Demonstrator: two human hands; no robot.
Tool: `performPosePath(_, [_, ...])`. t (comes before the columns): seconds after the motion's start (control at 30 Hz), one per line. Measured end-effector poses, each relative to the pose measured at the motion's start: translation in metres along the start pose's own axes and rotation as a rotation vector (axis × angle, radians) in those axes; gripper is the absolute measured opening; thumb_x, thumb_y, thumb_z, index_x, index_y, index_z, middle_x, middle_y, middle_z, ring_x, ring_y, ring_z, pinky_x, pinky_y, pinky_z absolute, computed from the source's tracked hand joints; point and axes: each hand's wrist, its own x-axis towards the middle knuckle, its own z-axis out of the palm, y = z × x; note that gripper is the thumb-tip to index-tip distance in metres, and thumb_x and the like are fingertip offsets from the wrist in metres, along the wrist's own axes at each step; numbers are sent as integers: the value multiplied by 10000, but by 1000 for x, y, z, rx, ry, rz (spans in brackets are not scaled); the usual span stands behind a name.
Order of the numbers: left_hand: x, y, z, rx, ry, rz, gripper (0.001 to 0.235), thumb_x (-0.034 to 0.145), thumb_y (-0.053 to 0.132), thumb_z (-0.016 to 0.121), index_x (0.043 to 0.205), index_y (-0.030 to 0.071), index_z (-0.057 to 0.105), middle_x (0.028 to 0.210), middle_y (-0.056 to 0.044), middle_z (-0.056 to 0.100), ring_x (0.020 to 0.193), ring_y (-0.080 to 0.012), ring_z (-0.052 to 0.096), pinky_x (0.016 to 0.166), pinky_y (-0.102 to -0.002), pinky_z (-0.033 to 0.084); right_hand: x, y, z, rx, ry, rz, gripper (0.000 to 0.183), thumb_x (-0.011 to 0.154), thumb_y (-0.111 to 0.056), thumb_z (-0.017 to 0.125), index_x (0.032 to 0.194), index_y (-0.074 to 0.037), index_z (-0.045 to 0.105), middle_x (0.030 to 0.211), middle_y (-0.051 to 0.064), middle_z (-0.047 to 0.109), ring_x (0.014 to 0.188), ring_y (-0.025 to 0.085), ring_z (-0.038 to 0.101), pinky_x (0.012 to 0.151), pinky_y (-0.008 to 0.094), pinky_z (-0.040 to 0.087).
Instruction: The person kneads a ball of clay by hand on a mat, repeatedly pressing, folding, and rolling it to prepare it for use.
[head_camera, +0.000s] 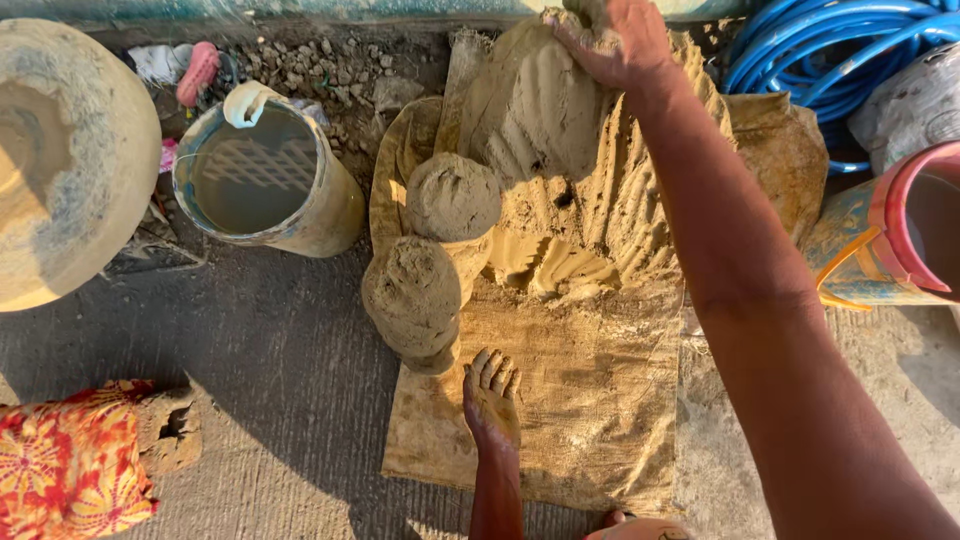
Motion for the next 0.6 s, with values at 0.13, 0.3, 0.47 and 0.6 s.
performPosePath(0.13, [2, -11, 19, 44, 20, -60, 743, 955, 534, 489, 1522, 64, 389, 1532, -226, 440, 1371, -383, 496, 1157, -558, 427, -37, 16, 13, 34, 791, -665, 510, 1095, -395, 767, 1424, -16, 676, 1238, 153, 720, 1052, 227, 600, 874, 419, 565])
performPosePath(0.3, [-7, -20, 45, 61, -60, -62, 725, 969, 534, 501, 1456, -2, 481, 1446, -274, 538, 1296, -394, 555, 1108, -563, 469, -96, -4, 10, 243, 504, -344, 367, 1074, -394, 644, 1291, -109, 724, 1102, 132, 737, 701, 69, 623, 544, 276, 544])
performPosePath(0.47, [-24, -28, 61, 111, -137, -74, 743, 946, 545, 547, 1429, -20, 521, 1416, -288, 557, 1282, -422, 575, 1058, -565, 525, -195, -29, 9, 74, 426, -286, 322, 1174, -468, 596, 1155, -196, 767, 927, 36, 753, 592, 39, 562, 456, 240, 455])
performPosePath(0.6, [-30, -37, 59, 67, -199, -176, 756, 904, 573, 556, 1422, 24, 508, 1419, -242, 551, 1314, -405, 568, 1078, -567, 526, -278, -45, 23, 242, 263, -593, 400, 1047, -494, 480, 1145, -262, 791, 701, 54, 647, 434, 88, 481, 372, 283, 379])
